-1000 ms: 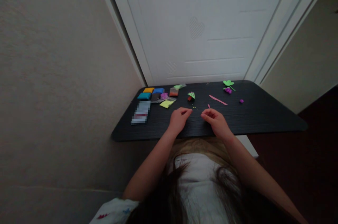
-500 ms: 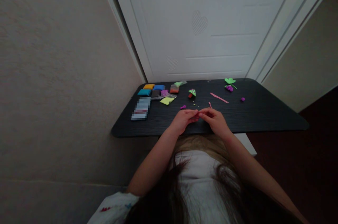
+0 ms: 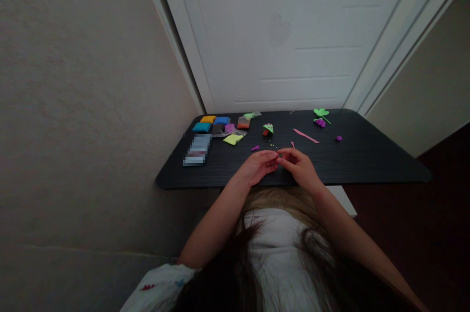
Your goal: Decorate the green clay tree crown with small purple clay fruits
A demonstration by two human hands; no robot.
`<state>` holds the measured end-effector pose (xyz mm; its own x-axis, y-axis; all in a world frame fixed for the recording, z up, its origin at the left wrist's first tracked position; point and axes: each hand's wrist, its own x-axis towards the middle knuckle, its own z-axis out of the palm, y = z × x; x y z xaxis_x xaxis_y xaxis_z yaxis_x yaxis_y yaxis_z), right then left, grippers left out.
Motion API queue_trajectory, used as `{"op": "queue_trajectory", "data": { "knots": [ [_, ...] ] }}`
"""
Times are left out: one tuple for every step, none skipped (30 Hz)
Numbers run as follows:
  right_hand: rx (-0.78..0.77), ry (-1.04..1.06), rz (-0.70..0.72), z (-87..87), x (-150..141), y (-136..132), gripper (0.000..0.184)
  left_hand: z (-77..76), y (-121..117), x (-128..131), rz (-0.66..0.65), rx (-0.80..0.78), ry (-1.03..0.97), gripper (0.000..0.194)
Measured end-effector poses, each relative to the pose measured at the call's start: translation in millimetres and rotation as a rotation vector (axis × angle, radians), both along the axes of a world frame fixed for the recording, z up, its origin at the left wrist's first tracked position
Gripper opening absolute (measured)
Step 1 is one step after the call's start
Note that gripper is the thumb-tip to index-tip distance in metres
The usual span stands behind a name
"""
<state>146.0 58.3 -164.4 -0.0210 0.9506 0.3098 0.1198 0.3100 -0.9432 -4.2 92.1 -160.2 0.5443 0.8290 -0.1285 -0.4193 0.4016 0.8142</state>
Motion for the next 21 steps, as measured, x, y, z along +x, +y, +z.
{"op": "queue_trajectory", "data": {
  "knots": [
    [-0.002, 0.008, -0.002, -0.5, 0.4, 0.3, 0.027, -0.6, 1.0, -0.2, 0.011, -0.017, -0.024, 0.009],
    [-0.003, 0.017, -0.007, -1.2, 0.8, 0.9, 0.027, -1.2, 2.0, -0.7, 0.024, -0.033, -0.046, 0.008],
    [-0.006, 0.026, -0.014, -2.1, 1.2, 1.7, 0.026, -1.9, 2.9, -1.2, 0.038, -0.05, -0.066, 0.008],
    [-0.008, 0.035, -0.023, -3.1, 1.6, 2.6, 0.025, -2.7, 3.8, -1.9, 0.053, -0.065, -0.084, 0.009],
    [-0.011, 0.043, -0.032, -4.0, 2.0, 3.5, 0.024, -3.4, 4.4, -2.5, 0.068, -0.079, -0.099, 0.01],
    [-0.014, 0.049, -0.041, -4.8, 2.3, 4.3, 0.023, -4.1, 4.7, -3.1, 0.084, -0.09, -0.113, 0.012],
    [-0.017, 0.053, -0.047, -5.3, 2.5, 5.0, 0.022, -4.8, 4.8, -3.7, 0.1, -0.099, -0.126, 0.012],
    [-0.02, 0.056, -0.05, -5.6, 2.7, 5.3, 0.022, -5.3, 4.6, -4.2, 0.116, -0.105, -0.137, 0.012],
    [-0.023, 0.057, -0.051, -5.6, 2.9, 5.4, 0.022, -5.8, 4.2, -4.5, 0.13, -0.109, -0.146, 0.012],
    [-0.026, 0.058, -0.052, -5.3, 3.0, 5.2, 0.022, -6.2, 3.6, -4.8, 0.141, -0.111, -0.154, 0.013],
    [-0.028, 0.06, -0.053, -4.9, 3.1, 4.8, 0.022, -6.5, 3.0, -4.9, 0.149, -0.111, -0.16, 0.014],
    [-0.03, 0.062, -0.053, -4.3, 3.2, 4.4, 0.022, -6.7, 2.4, -5.0, 0.155, -0.111, -0.165, 0.016],
    [-0.031, 0.063, -0.053, -3.6, 3.2, 3.8, 0.022, -6.8, 1.8, -5.0, 0.16, -0.11, -0.169, 0.018],
    [-0.032, 0.064, -0.053, -3.0, 3.2, 3.3, 0.021, -6.9, 1.3, -4.9, 0.163, -0.109, -0.173, 0.019],
    [-0.032, 0.065, -0.054, -2.4, 3.2, 2.9, 0.021, -6.8, 0.9, -4.7, 0.164, -0.109, -0.176, 0.02],
    [-0.033, 0.065, -0.054, -1.8, 3.1, 2.5, 0.021, -6.7, 0.5, -4.6, 0.166, -0.109, -0.178, 0.02],
    [-0.033, 0.065, -0.055, -1.4, 3.1, 2.3, 0.021, -6.5, 0.3, -4.4, 0.168, -0.11, -0.181, 0.019],
    [-0.034, 0.065, -0.055, -1.2, 3.0, 2.1, 0.022, -6.3, 0.0, -4.3, 0.17, -0.112, -0.182, 0.017],
    [-0.036, 0.067, -0.056, -1.0, 2.9, 2.1, 0.022, -6.0, -0.2, -4.2, 0.172, -0.114, -0.185, 0.016],
    [-0.038, 0.069, -0.057, -1.0, 2.8, 2.0, 0.022, -5.8, -0.3, -4.3, 0.174, -0.117, -0.187, 0.015],
    [-0.039, 0.071, -0.058, -1.0, 2.8, 2.1, 0.022, -5.6, -0.5, -4.4, 0.176, -0.12, -0.191, 0.013]
  ]
}}
